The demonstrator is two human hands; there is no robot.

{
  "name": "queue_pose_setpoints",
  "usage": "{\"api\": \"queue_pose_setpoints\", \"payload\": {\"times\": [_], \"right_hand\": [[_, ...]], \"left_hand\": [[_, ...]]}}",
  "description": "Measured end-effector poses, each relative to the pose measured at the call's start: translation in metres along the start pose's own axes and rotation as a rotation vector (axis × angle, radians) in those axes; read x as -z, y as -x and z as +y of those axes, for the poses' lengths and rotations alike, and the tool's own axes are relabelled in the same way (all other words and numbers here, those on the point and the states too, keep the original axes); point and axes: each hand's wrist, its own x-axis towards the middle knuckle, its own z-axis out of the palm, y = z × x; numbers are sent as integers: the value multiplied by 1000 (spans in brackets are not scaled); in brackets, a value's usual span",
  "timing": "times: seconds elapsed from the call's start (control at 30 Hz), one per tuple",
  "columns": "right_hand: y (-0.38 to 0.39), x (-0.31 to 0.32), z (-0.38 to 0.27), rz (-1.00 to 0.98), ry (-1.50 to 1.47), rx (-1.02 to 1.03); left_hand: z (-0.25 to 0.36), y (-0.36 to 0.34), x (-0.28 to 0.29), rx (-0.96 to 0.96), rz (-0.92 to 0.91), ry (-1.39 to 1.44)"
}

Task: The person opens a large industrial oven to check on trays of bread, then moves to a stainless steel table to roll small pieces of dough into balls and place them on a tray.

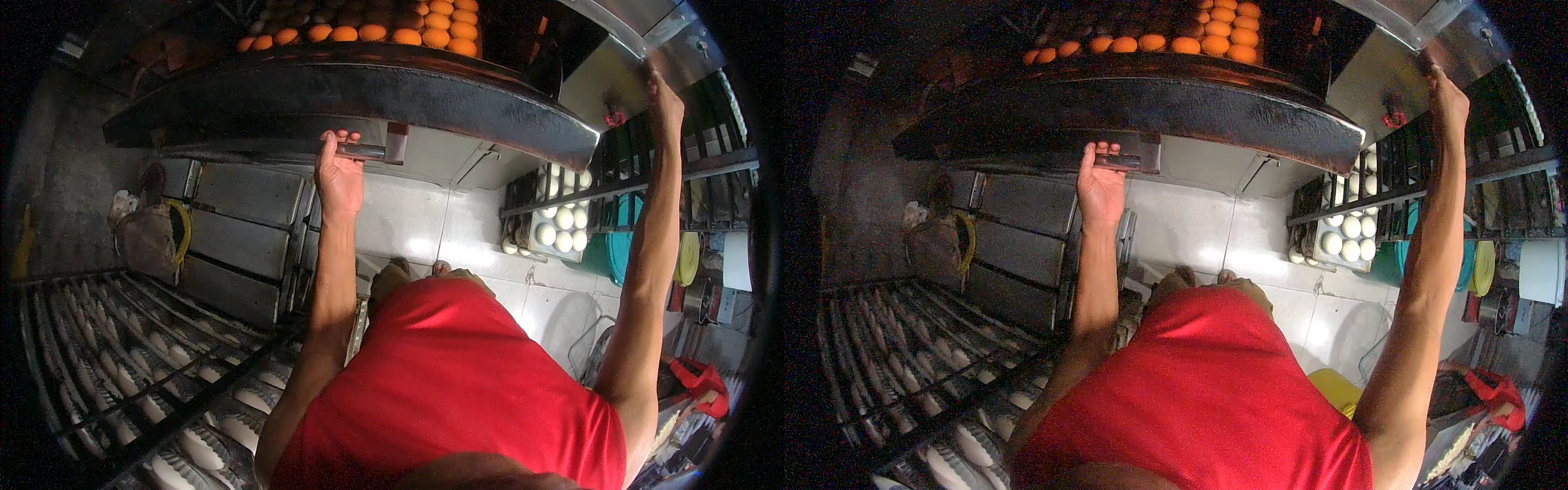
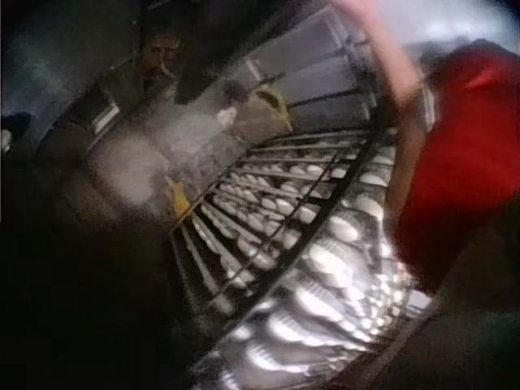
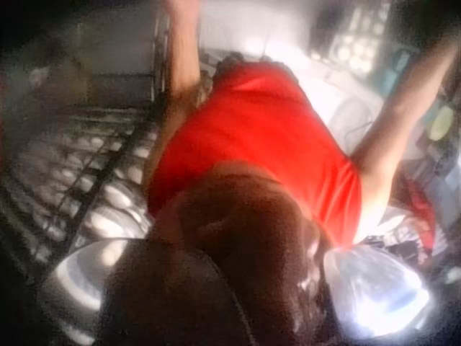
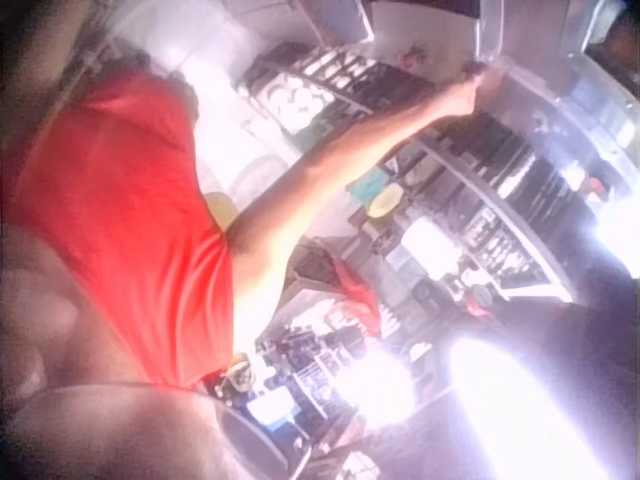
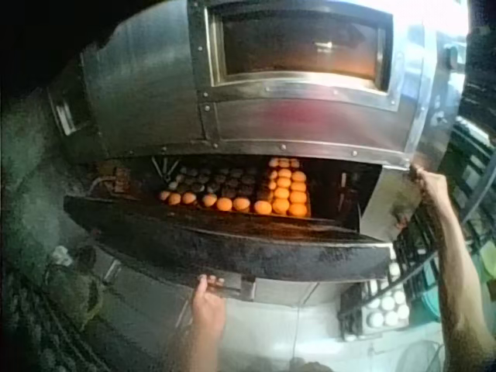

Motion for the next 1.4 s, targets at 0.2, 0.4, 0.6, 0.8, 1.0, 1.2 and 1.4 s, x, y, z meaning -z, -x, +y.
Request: {"api": "queue_pose_setpoints", "payload": {"times": [0.2,0.4,0.6,0.8,1.0,1.2,1.4], "right_hand": [[3,1,-1,-49,-6,-51],[7,-1,3,-110,-313,-150],[-4,-7,19,-201,-670,-175],[-22,-1,45,-297,-772,-152],[-38,3,64,-344,-721,-163],[-26,-9,60,-309,-747,-159],[6,-2,36,-241,-758,-129]], "left_hand": [[2,-2,0,-16,-4,-25],[2,-3,1,-30,-40,-67],[3,-5,3,-30,-29,-59],[4,-5,0,-41,-36,-46],[4,-4,-7,-56,-36,-40],[14,-13,-20,-92,-113,8],[17,-47,-57,-35,-189,148]]}}
